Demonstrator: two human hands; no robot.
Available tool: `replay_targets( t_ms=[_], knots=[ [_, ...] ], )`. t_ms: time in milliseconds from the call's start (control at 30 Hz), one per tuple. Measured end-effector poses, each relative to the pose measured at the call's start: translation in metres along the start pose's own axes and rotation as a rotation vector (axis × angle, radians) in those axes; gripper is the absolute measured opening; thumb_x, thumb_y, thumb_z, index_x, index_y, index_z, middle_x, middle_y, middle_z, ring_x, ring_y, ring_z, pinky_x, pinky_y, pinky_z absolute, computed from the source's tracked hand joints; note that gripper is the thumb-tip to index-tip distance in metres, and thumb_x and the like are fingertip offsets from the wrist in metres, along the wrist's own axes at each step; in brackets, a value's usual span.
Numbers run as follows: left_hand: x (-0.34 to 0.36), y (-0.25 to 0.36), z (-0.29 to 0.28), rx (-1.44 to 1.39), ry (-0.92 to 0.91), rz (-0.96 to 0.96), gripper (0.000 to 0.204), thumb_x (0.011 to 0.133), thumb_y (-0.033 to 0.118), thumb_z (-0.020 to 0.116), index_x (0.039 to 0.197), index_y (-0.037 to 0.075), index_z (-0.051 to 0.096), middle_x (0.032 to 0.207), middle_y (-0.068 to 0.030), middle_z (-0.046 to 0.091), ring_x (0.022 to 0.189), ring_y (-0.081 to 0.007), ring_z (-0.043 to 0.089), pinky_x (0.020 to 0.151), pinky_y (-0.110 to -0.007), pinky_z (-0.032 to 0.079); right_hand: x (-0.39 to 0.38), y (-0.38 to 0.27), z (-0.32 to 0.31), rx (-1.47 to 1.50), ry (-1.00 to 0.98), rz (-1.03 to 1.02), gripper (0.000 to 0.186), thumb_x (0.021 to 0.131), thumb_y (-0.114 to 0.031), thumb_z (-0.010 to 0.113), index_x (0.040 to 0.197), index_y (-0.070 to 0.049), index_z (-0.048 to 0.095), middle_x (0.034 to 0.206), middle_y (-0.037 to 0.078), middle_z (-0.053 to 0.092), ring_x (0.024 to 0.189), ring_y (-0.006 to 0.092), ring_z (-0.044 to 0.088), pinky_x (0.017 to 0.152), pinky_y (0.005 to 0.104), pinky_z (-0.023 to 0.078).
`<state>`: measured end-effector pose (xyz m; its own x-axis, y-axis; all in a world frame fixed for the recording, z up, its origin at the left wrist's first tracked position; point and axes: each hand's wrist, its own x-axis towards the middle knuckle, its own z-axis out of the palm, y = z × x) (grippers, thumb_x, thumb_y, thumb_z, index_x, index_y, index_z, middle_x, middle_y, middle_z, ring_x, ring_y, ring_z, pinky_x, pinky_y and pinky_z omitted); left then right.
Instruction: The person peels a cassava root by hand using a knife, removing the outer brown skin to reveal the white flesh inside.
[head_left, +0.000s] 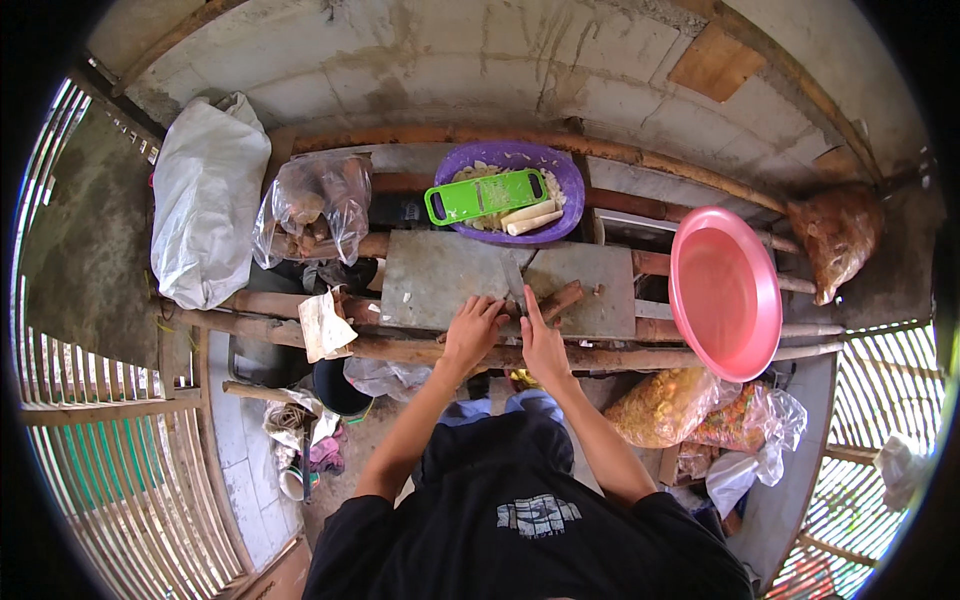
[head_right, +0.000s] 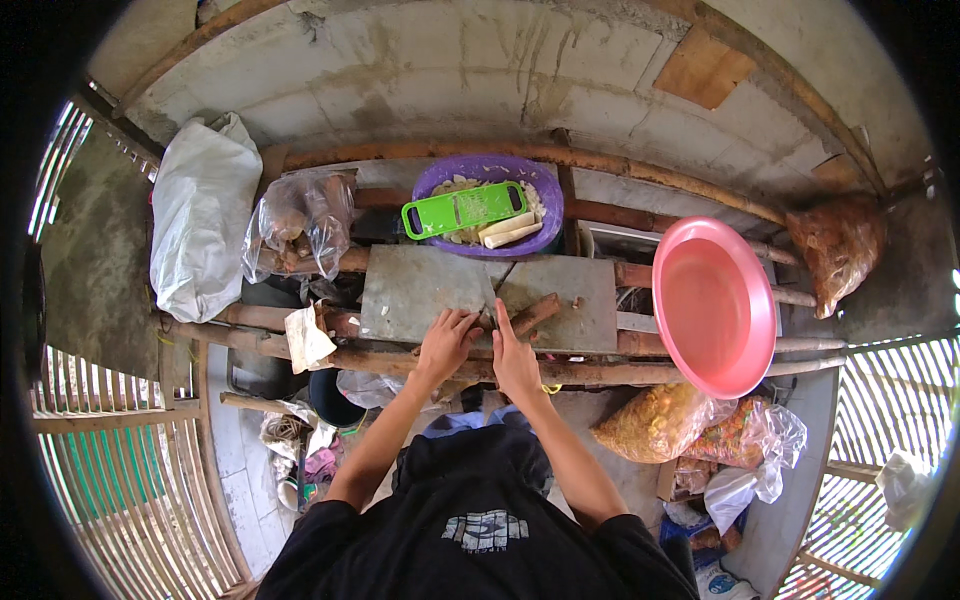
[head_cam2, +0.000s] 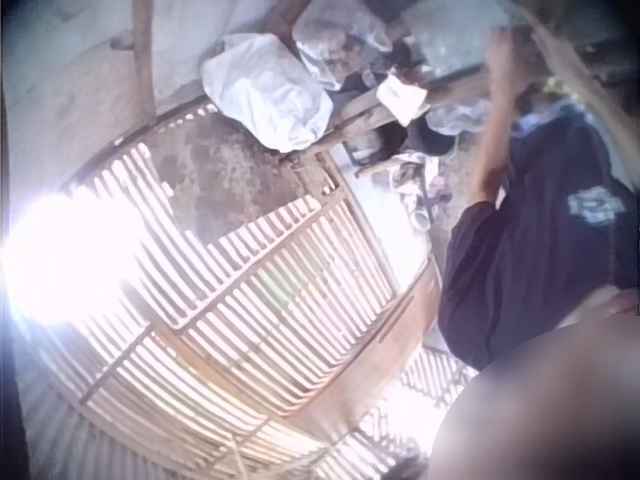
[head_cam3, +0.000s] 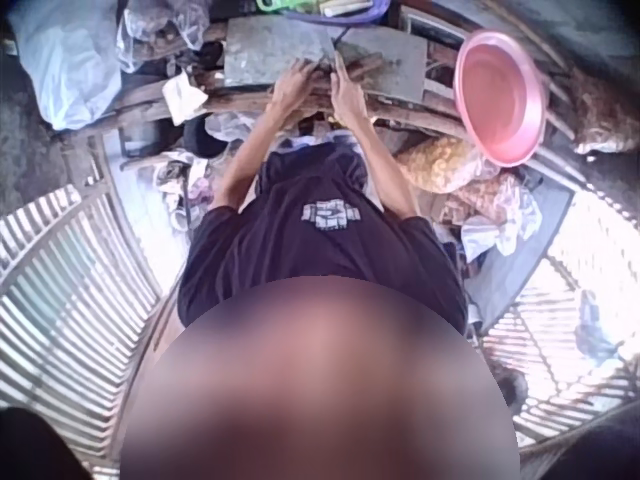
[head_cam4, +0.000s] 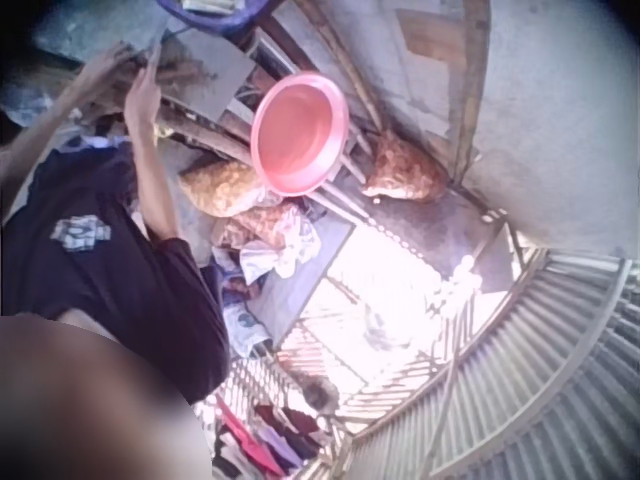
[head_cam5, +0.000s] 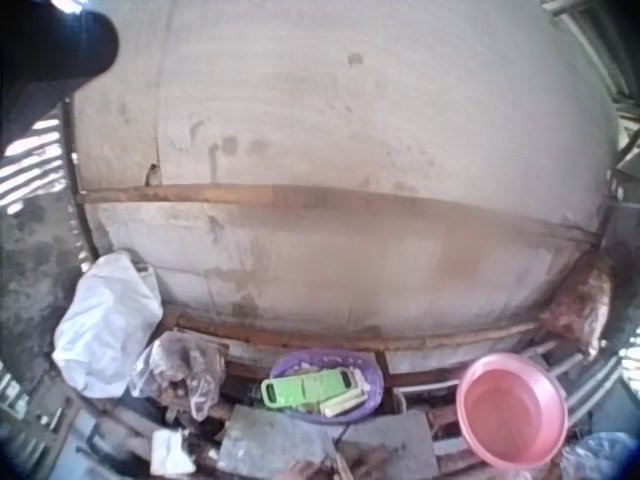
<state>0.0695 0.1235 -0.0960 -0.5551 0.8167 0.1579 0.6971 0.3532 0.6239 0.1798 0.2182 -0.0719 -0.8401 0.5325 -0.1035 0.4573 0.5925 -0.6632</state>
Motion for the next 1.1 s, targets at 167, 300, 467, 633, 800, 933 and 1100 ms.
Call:
replay_targets(
  t_ms=[167, 300, 467, 633, 800, 933, 1100],
  knots=[
    [0.001, -0.005, -0.008, -0.012, 0.048, 0.096, 0.032, 0.072, 0.015, 0.063, 0.101, 0.002, 0.057, 0.094, -0.0095, 0.055, 0.087, -0.0289, 0.05, 0.075, -0.038, 0.043, 0.001, 0.0, -0.002, 0.142, 0.052, -0.011, 0.05, 0.092, -0.022, 0.035, 0.137, -0.02, 0.015, 0.06, 0.027, 0.054, 0.055, 0.0449, 0.052, 0.05, 0.0511, 0.039],
    [-0.003, -0.017, -0.005, -0.084, 0.036, 0.093, 0.035, 0.07, 0.011, 0.065, 0.102, 0.001, 0.056, 0.095, -0.0109, 0.055, 0.087, -0.0301, 0.05, 0.075, -0.038, 0.042, -0.006, -0.004, -0.007, 0.24, 0.095, -0.014, 0.049, 0.092, -0.023, 0.037, 0.137, -0.02, 0.018, 0.081, 0.026, 0.057, 0.067, 0.0443, 0.055, 0.061, 0.0487, 0.041],
    [0.01, -0.004, -0.027, -0.413, 0.276, -0.059, 0.031, 0.074, 0.006, 0.063, 0.102, -0.005, 0.055, 0.091, -0.0162, 0.056, 0.082, -0.031, 0.054, 0.073, -0.032, 0.043, 0.001, -0.01, -0.016, 0.311, 0.245, -0.142, 0.049, 0.091, -0.024, 0.039, 0.136, -0.015, 0.022, 0.105, 0.022, 0.055, 0.086, 0.0419, 0.055, 0.075, 0.0419, 0.042],
    [0.023, -0.021, -0.028, -0.546, 0.384, -0.067, 0.03, 0.079, 0.007, 0.06, 0.105, -0.006, 0.053, 0.091, -0.0144, 0.056, 0.082, -0.0205, 0.055, 0.071, -0.026, 0.042, 0.004, -0.031, -0.037, 0.515, -0.007, 0.075, 0.04, 0.09, -0.023, 0.043, 0.124, -0.002, 0.036, 0.102, 0.024, 0.055, 0.091, 0.0391, 0.055, 0.077, 0.0373, 0.042],
    [0.032, -0.022, -0.034, -1.021, 0.362, -0.146, 0.031, 0.088, 0.015, 0.051, 0.113, -0.002, 0.049, 0.095, -0.002, 0.052, 0.08, -0.0104, 0.049, 0.069, -0.022, 0.04, 0.008, -0.027, -0.031, 0.528, 0.1, -0.126, 0.035, 0.089, -0.021, 0.045, 0.117, 0.001, 0.04, 0.091, 0.023, 0.056, 0.08, 0.0361, 0.056, 0.072, 0.0354, 0.043],
    [0.034, -0.005, -0.054, -1.125, 0.291, -0.232, 0.032, 0.09, 0.018, 0.048, 0.117, 0.001, 0.047, 0.093, 0.0019, 0.051, 0.081, -0.0078, 0.048, 0.071, -0.019, 0.039, 0.011, -0.034, -0.043, 0.499, 0.153, -0.124, 0.024, 0.088, -0.018, 0.046, 0.104, -0.001, 0.044, 0.073, 0.019, 0.054, 0.064, 0.0314, 0.053, 0.061, 0.0355, 0.042],
    [0.037, 0.023, -0.071, -1.071, 0.449, -0.205, 0.034, 0.086, 0.014, 0.055, 0.115, -0.003, 0.049, 0.095, -0.0005, 0.055, 0.085, -0.0059, 0.05, 0.073, -0.018, 0.039, 0.01, -0.047, -0.059, 0.472, 0.293, -0.213, 0.015, 0.088, -0.018, 0.048, 0.089, -0.003, 0.043, 0.055, 0.013, 0.045, 0.046, 0.0227, 0.045, 0.046, 0.0331, 0.036]
  ],
)
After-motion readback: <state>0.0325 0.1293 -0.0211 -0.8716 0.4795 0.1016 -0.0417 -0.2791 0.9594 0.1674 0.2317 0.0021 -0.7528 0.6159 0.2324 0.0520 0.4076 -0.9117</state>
